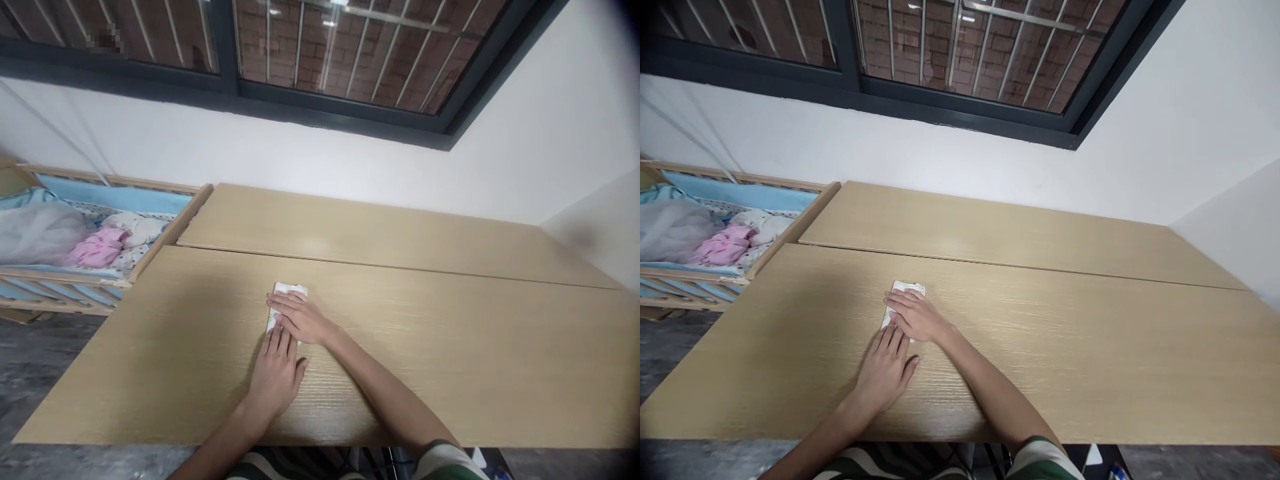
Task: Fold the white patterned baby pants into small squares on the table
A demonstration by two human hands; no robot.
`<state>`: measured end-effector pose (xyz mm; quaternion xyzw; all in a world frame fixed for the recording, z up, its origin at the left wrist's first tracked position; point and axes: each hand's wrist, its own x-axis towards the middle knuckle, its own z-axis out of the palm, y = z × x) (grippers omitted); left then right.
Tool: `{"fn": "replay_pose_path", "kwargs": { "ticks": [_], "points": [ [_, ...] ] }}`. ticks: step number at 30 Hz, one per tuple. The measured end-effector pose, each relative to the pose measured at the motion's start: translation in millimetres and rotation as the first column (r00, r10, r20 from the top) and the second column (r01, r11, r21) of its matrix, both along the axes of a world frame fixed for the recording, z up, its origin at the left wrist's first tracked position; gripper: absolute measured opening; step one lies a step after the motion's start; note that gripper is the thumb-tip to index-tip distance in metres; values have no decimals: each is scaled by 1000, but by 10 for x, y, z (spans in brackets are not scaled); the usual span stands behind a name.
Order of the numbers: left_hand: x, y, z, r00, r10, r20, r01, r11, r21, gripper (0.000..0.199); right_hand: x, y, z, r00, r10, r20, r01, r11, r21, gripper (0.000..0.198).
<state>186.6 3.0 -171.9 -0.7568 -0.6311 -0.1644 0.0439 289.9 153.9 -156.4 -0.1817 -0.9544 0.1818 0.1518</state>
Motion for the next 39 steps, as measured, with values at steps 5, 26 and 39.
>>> {"fn": "replay_pose_path", "kwargs": {
  "ticks": [5,26,39],
  "points": [
    [5,9,-15,1000,8,-23,-8,1000,9,48,1,1,-3,1000,-3,-2,3,1000,3,44],
    [-1,19,20,999,3,-35,-2,999,36,47,14,-13,0,999,-12,-35,11,1000,-26,41],
    [10,21,3,1000,10,23,-11,999,52,47,31,-5,-31,999,-19,-41,18,999,-31,40]
  ]
}}
